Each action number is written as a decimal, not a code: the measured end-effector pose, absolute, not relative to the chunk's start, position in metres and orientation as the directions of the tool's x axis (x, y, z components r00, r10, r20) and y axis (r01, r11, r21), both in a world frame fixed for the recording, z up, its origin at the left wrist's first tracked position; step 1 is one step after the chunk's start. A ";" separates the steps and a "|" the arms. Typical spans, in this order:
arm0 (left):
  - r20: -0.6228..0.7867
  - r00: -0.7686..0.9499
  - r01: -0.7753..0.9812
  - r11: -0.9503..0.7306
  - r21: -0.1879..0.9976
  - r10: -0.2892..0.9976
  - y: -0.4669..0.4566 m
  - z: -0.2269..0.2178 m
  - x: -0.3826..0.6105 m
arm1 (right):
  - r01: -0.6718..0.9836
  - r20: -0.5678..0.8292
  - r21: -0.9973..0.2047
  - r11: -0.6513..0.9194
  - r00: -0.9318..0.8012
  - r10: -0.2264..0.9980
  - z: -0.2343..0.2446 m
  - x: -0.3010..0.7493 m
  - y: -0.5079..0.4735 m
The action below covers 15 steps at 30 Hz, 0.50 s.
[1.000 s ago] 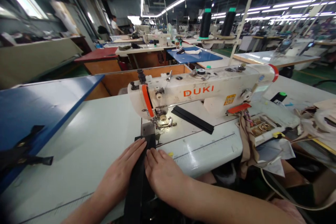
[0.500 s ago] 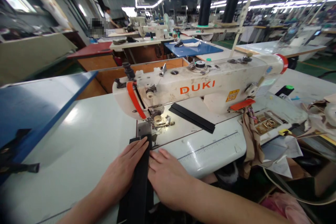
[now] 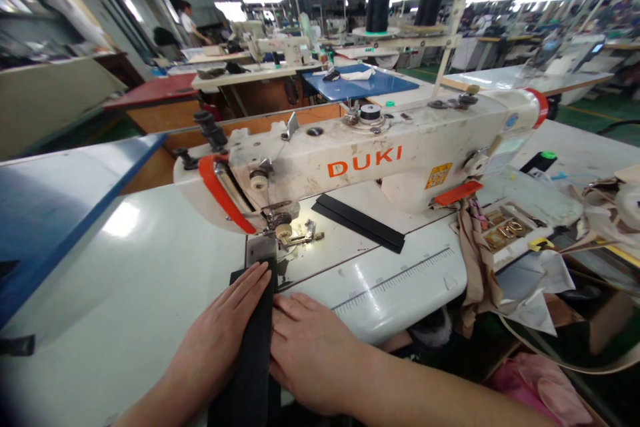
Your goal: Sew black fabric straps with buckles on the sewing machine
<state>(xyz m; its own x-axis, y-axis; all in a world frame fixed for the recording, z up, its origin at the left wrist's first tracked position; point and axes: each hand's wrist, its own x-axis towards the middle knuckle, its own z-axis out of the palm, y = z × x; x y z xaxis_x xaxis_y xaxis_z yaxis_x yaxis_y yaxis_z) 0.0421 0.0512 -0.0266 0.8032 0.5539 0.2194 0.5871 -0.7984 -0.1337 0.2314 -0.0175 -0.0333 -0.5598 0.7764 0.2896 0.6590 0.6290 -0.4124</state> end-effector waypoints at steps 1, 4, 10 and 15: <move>0.219 0.802 0.589 -0.798 -0.127 0.556 0.052 -0.027 0.042 | 0.656 0.292 -0.415 0.630 -0.560 0.775 -0.033 0.231 -0.018; 0.211 0.803 0.587 -0.801 -0.120 0.557 0.053 -0.027 0.040 | 0.652 0.310 -0.411 0.637 -0.557 0.770 -0.033 0.231 -0.017; 0.224 0.805 0.583 -0.802 -0.130 0.549 0.052 -0.027 0.040 | 0.641 0.326 -0.415 0.645 -0.557 0.764 -0.036 0.230 -0.017; 0.220 0.804 0.587 -0.796 -0.144 0.553 0.052 -0.028 0.040 | 0.644 0.335 -0.408 0.647 -0.554 0.762 -0.038 0.229 -0.017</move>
